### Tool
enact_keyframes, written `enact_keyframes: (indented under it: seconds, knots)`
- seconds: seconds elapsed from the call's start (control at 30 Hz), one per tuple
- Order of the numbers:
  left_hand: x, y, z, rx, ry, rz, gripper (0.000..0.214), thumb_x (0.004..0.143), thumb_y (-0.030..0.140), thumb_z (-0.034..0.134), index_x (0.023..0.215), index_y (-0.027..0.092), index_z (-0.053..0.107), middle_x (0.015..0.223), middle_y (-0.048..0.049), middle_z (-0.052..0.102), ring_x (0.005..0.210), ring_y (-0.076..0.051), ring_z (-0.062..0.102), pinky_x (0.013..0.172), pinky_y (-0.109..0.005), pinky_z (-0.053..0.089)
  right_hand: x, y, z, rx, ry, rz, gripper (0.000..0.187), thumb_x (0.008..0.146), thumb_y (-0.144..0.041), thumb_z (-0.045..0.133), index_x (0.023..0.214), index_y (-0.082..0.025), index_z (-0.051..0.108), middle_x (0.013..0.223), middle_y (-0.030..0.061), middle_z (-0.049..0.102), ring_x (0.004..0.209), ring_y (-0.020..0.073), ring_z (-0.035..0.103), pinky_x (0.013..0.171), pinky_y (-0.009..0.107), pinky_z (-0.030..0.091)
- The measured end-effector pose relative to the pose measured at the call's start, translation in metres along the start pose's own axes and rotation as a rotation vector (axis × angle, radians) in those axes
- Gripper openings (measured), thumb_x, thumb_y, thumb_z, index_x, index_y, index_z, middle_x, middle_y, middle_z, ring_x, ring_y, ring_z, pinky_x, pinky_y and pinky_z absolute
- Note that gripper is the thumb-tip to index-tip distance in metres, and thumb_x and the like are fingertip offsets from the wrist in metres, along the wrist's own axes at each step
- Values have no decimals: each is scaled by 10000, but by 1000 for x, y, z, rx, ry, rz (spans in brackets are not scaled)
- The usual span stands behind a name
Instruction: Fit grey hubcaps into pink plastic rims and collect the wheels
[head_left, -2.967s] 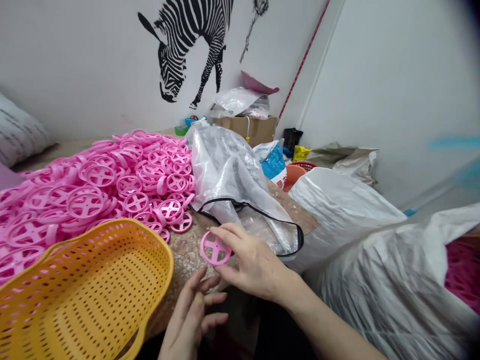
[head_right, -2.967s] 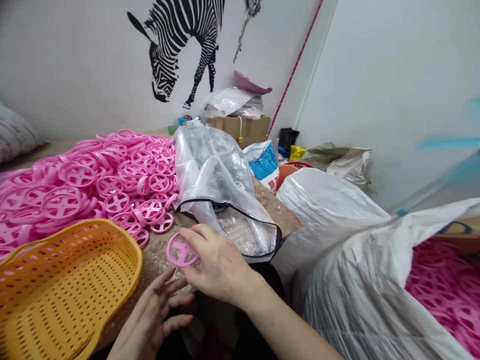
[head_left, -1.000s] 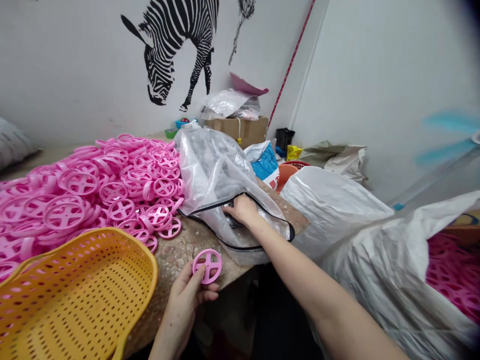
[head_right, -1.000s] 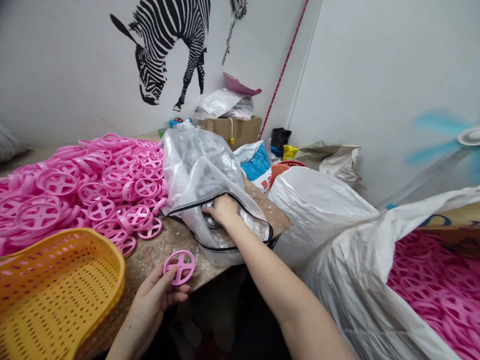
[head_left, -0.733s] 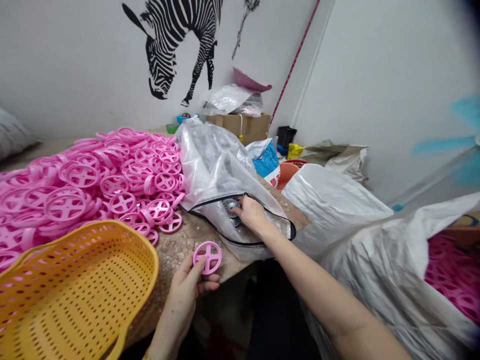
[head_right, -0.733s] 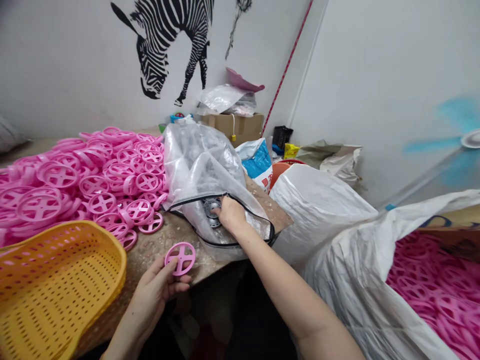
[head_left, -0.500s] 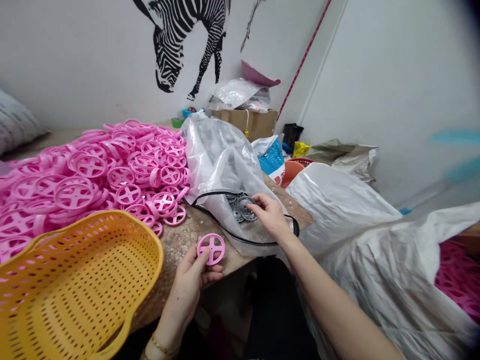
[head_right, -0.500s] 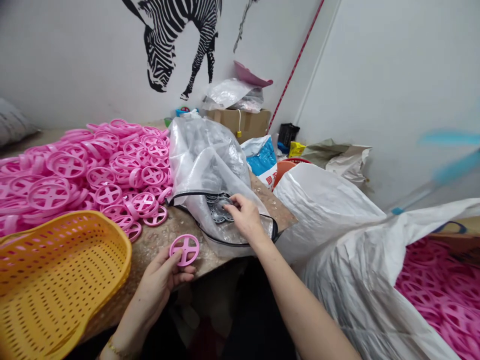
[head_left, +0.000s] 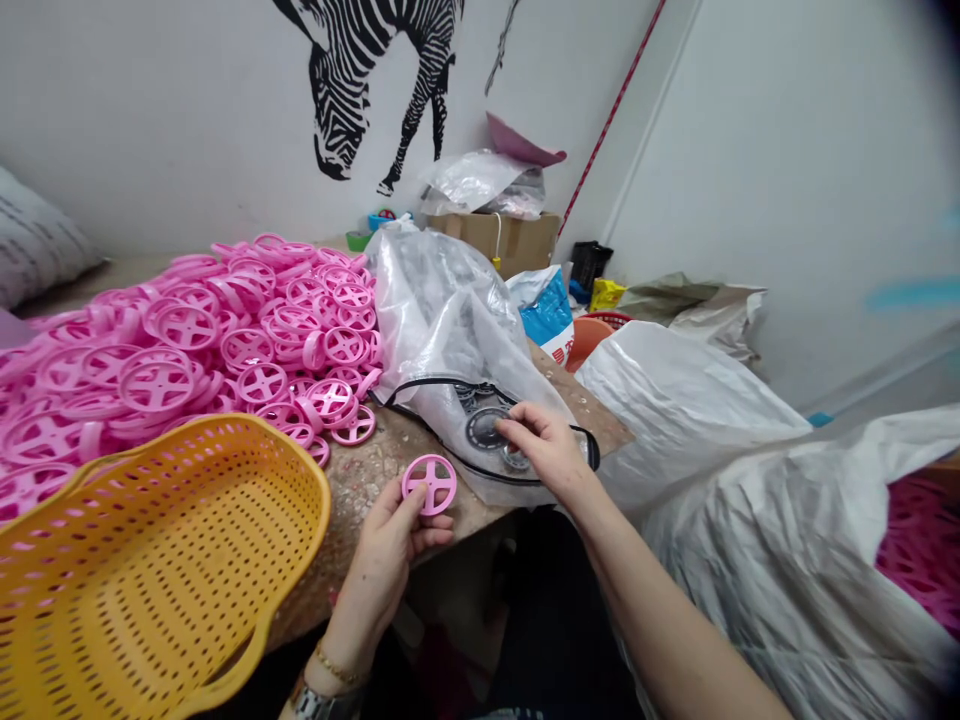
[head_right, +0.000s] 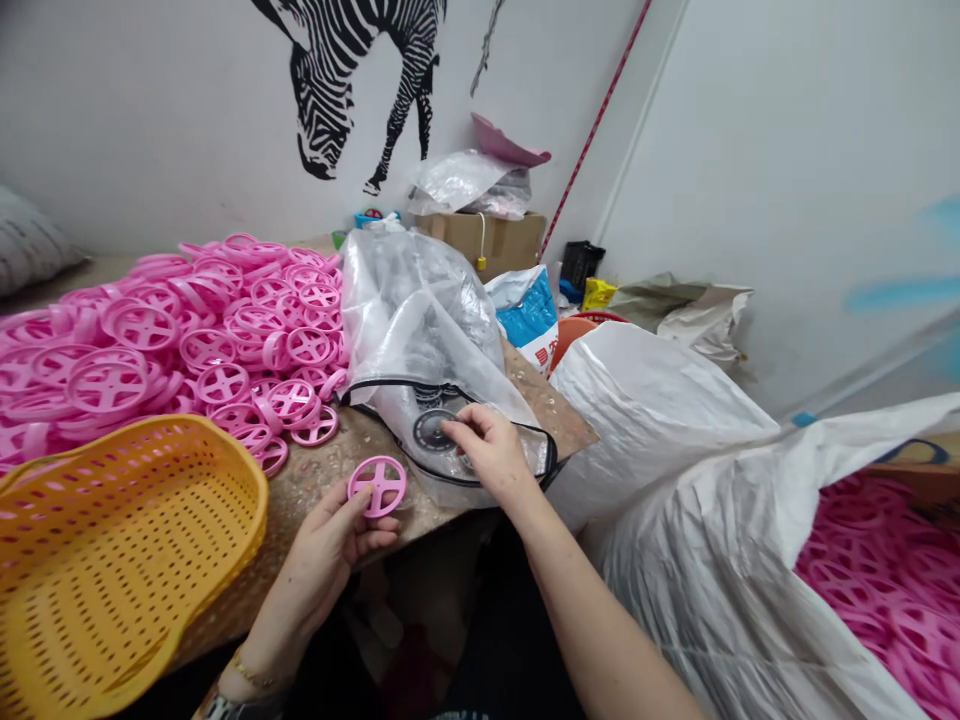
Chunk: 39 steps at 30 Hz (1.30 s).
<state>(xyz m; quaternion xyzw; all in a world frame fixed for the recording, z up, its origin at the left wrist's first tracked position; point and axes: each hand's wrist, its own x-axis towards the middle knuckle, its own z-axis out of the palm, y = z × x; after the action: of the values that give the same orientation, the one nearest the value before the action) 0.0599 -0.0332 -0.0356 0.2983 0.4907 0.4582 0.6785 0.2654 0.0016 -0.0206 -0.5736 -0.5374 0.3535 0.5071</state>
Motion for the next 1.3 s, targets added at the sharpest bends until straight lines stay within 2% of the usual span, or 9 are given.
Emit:
enact_keyframes:
  seconds: [0.13, 0.23, 0.43, 0.63, 0.87, 1.0, 1.07, 1.13, 1.3]
  knots:
    - [-2, 3, 2, -7, -51, 24, 327, 800, 258, 722, 1083, 127, 625, 837, -59, 725, 578, -128, 677, 524, -234, 600, -12, -7, 15, 139, -145, 76, 246, 770, -409, 646, 689, -203, 540, 586, -56, 526, 546, 117, 512, 553, 232, 397]
    - [-3, 4, 2, -4, -106, 40, 434, 764, 322, 773, 1130, 143, 623, 840, -49, 731, 595, -129, 684, 538, -232, 604, -19, -5, 25, 86, -181, 75, 215, 789, -380, 643, 712, -194, 568, 610, -51, 541, 581, 117, 509, 570, 229, 389]
    - [-4, 4, 0, -9, -133, 71, 518, 709, 387, 819, 1145, 169, 641, 928, -40, 737, 619, -131, 704, 566, -241, 615, -35, -17, 33, -158, -169, -38, 162, 846, -321, 653, 764, -191, 602, 695, -36, 578, 655, 122, 508, 610, 234, 366]
    - [-5, -6, -4, 37, -212, 95, 499, 792, 400, 753, 1213, 172, 612, 1015, -77, 739, 745, -178, 738, 669, -284, 628, -44, -20, 38, -230, -82, -175, 132, 868, -286, 651, 803, -193, 583, 762, -15, 587, 697, 134, 527, 663, 251, 384]
    - [-7, -8, -5, 125, -244, 125, 434, 840, 407, 690, 1195, 171, 610, 1072, -85, 712, 779, -192, 731, 677, -307, 619, -49, -21, 36, -57, -245, -122, 114, 889, -271, 616, 959, -195, 664, 889, 0, 676, 822, 148, 601, 750, 250, 434]
    - [-11, -3, -8, 345, -319, 239, 396, 899, 412, 593, 1230, 194, 590, 1101, -83, 688, 858, -226, 717, 749, -374, 612, -54, -26, 32, 17, -280, -77, 89, 867, -231, 621, 908, -192, 691, 845, -11, 668, 817, 147, 600, 748, 248, 429]
    - [-13, -1, -9, 522, -306, 351, 353, 898, 367, 586, 1203, 191, 608, 1068, -81, 693, 875, -225, 702, 772, -368, 596, -57, -26, 31, 10, -257, -101, 63, 852, -206, 631, 868, -192, 691, 802, -20, 653, 789, 141, 591, 727, 243, 416]
    - [-16, -2, -9, 621, -265, 439, 296, 888, 329, 581, 1143, 187, 631, 961, -63, 709, 788, -205, 693, 723, -336, 583, -60, -25, 33, -11, -222, -155, 57, 851, -192, 627, 835, -193, 682, 763, -29, 639, 755, 134, 581, 706, 241, 404]
    - [-18, -10, -4, 570, -175, 452, 281, 914, 335, 525, 1142, 188, 601, 680, 14, 648, 546, -169, 636, 557, -294, 555, -61, -23, 38, -2, -154, -178, 82, 870, -196, 601, 818, -191, 664, 757, -29, 644, 734, 129, 578, 701, 244, 409]
